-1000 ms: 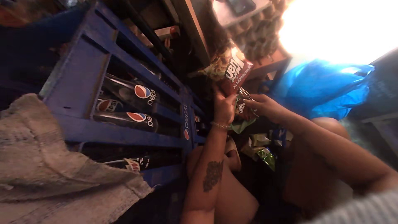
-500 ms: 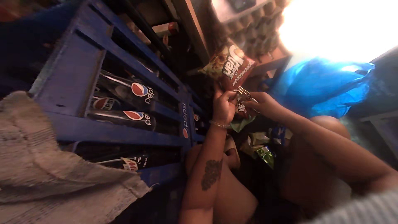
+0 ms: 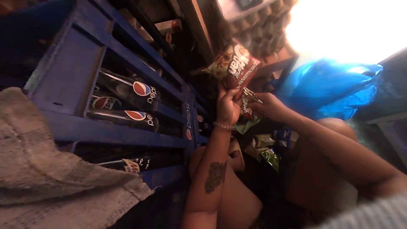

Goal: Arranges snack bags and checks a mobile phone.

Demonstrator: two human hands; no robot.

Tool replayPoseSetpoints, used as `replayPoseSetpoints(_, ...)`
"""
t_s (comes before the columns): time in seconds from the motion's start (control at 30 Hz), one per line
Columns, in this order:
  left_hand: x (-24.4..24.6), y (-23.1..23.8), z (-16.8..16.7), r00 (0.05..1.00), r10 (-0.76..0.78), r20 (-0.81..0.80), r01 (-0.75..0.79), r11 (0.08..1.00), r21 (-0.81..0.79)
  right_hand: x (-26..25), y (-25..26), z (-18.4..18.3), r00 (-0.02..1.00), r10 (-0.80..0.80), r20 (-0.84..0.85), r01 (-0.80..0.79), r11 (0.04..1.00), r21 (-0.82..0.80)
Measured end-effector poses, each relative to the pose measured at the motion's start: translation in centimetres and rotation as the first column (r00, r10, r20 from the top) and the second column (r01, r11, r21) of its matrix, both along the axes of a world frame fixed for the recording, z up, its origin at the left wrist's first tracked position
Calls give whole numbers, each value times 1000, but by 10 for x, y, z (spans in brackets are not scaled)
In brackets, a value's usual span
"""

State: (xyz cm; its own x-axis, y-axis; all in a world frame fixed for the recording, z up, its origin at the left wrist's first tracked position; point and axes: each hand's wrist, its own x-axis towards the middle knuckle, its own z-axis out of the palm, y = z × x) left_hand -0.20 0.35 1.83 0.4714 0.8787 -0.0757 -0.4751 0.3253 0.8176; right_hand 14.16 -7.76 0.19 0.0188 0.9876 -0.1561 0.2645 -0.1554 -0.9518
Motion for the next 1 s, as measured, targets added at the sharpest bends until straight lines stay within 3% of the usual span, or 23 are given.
replayPoseSetpoints(0.6, 0, -1, 0, 1000, -10, -5, 10, 1000, -20, -3, 2, 1, 995, -36, 92, 41, 998, -49)
replayPoseSetpoints(1.0, 3, -4, -2, 999, 6, 53, -5, 1000, -17, -7, 3, -5, 982, -102, 158, 100, 995, 24)
